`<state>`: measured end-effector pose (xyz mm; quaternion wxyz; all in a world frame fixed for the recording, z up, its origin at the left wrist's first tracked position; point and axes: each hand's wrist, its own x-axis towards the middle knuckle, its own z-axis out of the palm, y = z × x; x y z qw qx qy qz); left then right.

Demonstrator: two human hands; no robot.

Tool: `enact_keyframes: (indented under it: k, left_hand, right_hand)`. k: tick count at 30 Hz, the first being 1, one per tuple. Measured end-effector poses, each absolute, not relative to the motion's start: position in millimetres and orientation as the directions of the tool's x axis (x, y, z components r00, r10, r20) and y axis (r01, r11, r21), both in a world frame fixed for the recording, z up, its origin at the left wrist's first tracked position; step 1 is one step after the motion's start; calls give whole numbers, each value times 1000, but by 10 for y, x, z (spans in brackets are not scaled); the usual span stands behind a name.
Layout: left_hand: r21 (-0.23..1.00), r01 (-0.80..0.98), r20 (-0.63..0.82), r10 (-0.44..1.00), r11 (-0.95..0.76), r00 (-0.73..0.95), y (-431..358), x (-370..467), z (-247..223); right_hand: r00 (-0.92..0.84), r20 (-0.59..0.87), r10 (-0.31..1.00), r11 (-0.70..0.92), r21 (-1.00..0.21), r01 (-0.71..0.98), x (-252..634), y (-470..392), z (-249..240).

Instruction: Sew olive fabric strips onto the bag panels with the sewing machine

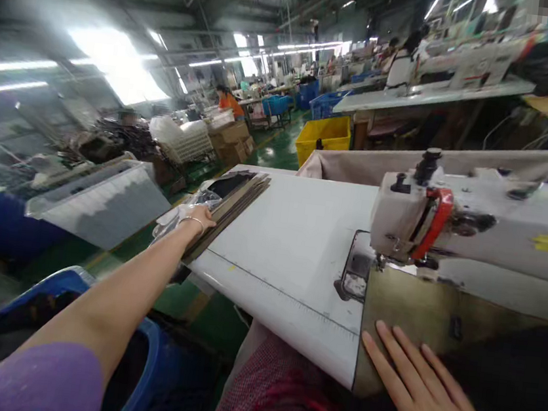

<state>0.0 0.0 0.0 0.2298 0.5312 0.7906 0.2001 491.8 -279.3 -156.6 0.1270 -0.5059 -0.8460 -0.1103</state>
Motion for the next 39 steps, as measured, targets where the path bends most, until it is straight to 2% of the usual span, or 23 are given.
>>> enact_keyframes:
  k: [4,9,12,15,17,19,20,22,23,25,27,28,29,31,33,34,35,36,37,39]
  left_hand:
    - [633,713,-151,951,302,-269,-146,77,26]
    - [825,551,-86,991,126,-99,-526,512,1]
    - [904,428,-28,1000,19,15,-832,888,15]
    - [956,291,-1,990,-40,140,-1119,1277,33]
    - [986,164,-7,973,-32,229,-1302,1532,-8]
    - [998,57,-55,948,39,313,-1495,1765,-118]
    - [995,43,-100,927,91,361,-1593,1862,-196]
    - [987,91,-162,880,136,447,-1767,2001,-372]
    - [986,147,-135,878,75,459,-1827,2042,-458]
    - [919,315,66,881,-236,469,-1861,2084,-605]
    - [657,467,290,769,-593,569,-1764,2116,-719]
    - [492,493,331,677,-718,657,-1671,2139,-771]
    - [353,484,324,589,-801,740,-1554,2169,-824]
    - [194,432,298,472,-881,830,-1272,2236,-932]
    - [139,398,316,421,-907,850,-977,2292,-1025]
    - [133,392,337,413,-910,846,-846,2311,-1056]
    - [132,390,362,410,-911,837,-737,2328,-1073]
    - [126,389,389,406,-913,827,-657,2345,-1075]
    - [119,386,418,399,-915,816,-613,2367,-1064]
    - [101,363,459,367,-926,809,-631,2442,-1016]
  right_hand:
    - [-429,313,847,444,25,896,4847,-2860,-1482]
    - [-416,329,848,466,-86,881,4884,-2876,-1401]
    - [-387,397,832,493,-208,845,4811,-2883,-1232]
    - [-308,413,857,477,-409,778,4563,-2884,-920]
    - [-227,315,922,381,-622,684,4334,-2858,-691]
    - [-198,112,974,200,-837,509,4114,-2806,-512]
    - [-217,5,976,95,-909,407,4024,-2778,-458]
    - [-248,-153,957,-101,-972,211,3901,-2741,-422]
    - [-239,-206,949,-181,-976,125,3868,-2743,-433]
    - [-200,-292,935,-301,-953,-19,3843,-2799,-465]
    - [-215,-360,908,-388,-916,-106,3847,-2917,-448]
    - [-256,-387,886,-426,-897,-121,3854,-2986,-407]
    - [-313,-407,858,-460,-881,-115,3866,-3050,-344]
    - [-473,-425,771,-496,-868,-30,3915,-3126,-175]
    - [-594,-402,696,-406,-904,136,4019,-3076,-28]
    - [-601,-377,705,-292,-926,239,4096,-2993,6]
    - [-566,-332,754,-135,-923,361,4187,-2873,1]
    - [-479,-246,843,33,-865,501,4289,-2726,-47]
    - [-373,-120,920,172,-731,660,4396,-2564,-136]
    - [-225,175,959,275,-362,891,4601,-2254,-402]
